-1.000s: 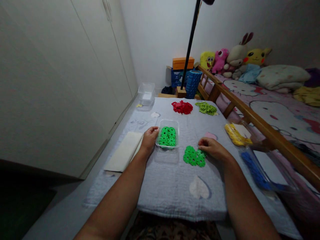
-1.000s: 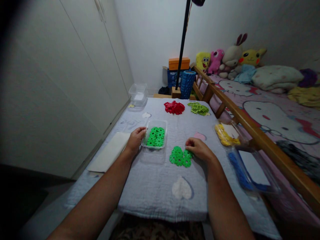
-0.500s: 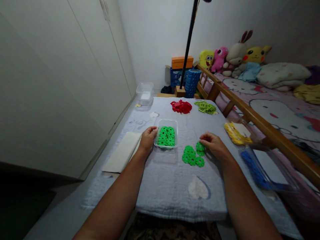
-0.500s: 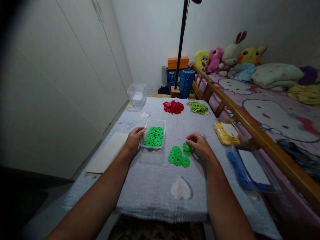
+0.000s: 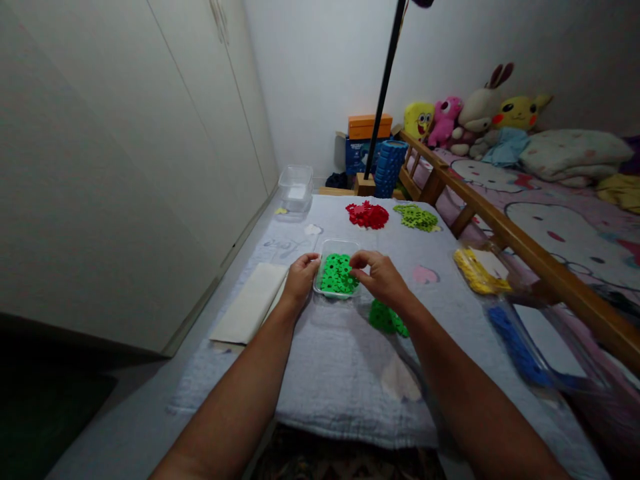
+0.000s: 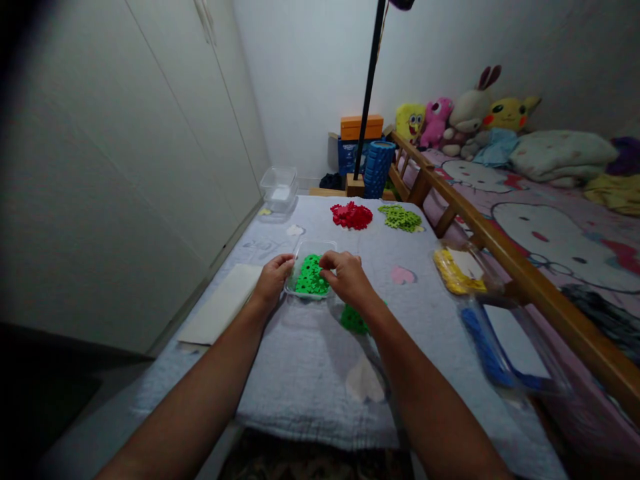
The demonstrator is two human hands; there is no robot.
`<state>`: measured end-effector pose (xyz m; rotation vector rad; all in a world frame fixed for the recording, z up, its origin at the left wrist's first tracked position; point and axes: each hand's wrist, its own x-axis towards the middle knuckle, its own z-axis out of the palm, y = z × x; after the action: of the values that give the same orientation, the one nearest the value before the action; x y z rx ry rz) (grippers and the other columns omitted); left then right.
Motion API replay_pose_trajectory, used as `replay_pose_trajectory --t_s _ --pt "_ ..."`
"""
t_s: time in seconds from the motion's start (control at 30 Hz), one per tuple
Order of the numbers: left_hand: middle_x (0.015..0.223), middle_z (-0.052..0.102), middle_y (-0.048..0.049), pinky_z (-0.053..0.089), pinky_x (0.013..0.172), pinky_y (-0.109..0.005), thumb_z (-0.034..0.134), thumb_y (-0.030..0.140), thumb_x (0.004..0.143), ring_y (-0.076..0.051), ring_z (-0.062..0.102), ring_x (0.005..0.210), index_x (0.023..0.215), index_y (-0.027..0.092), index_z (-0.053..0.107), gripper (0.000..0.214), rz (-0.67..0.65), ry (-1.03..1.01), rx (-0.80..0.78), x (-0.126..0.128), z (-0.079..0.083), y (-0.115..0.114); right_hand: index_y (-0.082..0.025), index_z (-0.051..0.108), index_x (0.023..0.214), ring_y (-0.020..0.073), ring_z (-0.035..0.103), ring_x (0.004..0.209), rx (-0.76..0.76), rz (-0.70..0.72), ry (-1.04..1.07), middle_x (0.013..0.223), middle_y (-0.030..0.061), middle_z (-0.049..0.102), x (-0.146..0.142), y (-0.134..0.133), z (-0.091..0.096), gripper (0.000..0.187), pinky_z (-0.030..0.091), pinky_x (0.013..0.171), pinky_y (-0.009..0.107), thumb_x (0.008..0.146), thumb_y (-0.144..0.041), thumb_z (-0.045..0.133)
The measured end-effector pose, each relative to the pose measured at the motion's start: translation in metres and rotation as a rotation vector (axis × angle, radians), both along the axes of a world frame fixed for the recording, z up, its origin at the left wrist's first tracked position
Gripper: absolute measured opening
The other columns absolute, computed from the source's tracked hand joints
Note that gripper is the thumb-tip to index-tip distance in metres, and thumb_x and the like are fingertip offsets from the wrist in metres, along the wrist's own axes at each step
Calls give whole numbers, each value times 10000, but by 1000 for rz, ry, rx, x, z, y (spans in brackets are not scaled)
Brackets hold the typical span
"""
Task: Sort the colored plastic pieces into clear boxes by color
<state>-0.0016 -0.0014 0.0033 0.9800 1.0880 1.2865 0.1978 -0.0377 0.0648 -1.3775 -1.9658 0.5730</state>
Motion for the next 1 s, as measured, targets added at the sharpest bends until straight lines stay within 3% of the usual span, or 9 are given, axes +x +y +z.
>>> replay_pose_trajectory --t_s 0.13,0.3,0.4,0.53,0.73,0.87,1.0 --pt "672 625 29 426 582 -243 764 387 630 -109 522 578 893 157 656 366 2 -7 -1 0 -2 1 -235 682 904 237 606 947 10 18 -198 905 28 742 -12 6 -10 125 353 909 407 819 -144 689" --pt "693 623 22 422 597 -248 755 398 631 -113 524 596 891 159 656 367 0 11 0 -1 -2 2 -251 702 974 258 579 982 -4 -7 -297 938 46 748 -12 6 -18 176 326 928 428 844 -139 669" --pt "707 629 16 426 603 -250 755 406 628 -120 537 612 888 162 659 369 3 14 4 -1 -2 2 -253 711 1006 287 559 1038 64 -87 -251 1031 77 751 3 5 -15 184 340 936 446 860 -157 654" --pt "700 628 15 430 604 -249 757 416 633 -123 542 616 880 165 666 363 7 28 12 -1 -3 2 -238 718 1002 291 571 1044 100 -206 -187 1037 88 742 45 4 -5 162 387 940 440 862 -211 640" --pt "702 649 9 442 598 -246 762 384 642 -123 546 608 875 164 671 333 6 8 4 0 -2 1 -205 719 876 213 622 815 -257 -110 -240 895 56 728 99 -10 -8 112 455 762 329 783 -242 670" --pt "688 638 9 444 601 -250 754 379 641 -128 547 615 861 165 678 316 14 34 13 0 -1 1 -200 737 883 208 636 817 -394 34 -238 887 55 716 100 -21 -23 149 476 740 312 748 -258 715" --pt "704 647 5 447 610 -252 760 388 632 -134 559 634 864 166 678 331 16 30 6 0 -2 1 -202 715 816 189 610 763 -422 71 -210 828 35 682 92 -26 -35 116 463 693 297 700 -194 712"
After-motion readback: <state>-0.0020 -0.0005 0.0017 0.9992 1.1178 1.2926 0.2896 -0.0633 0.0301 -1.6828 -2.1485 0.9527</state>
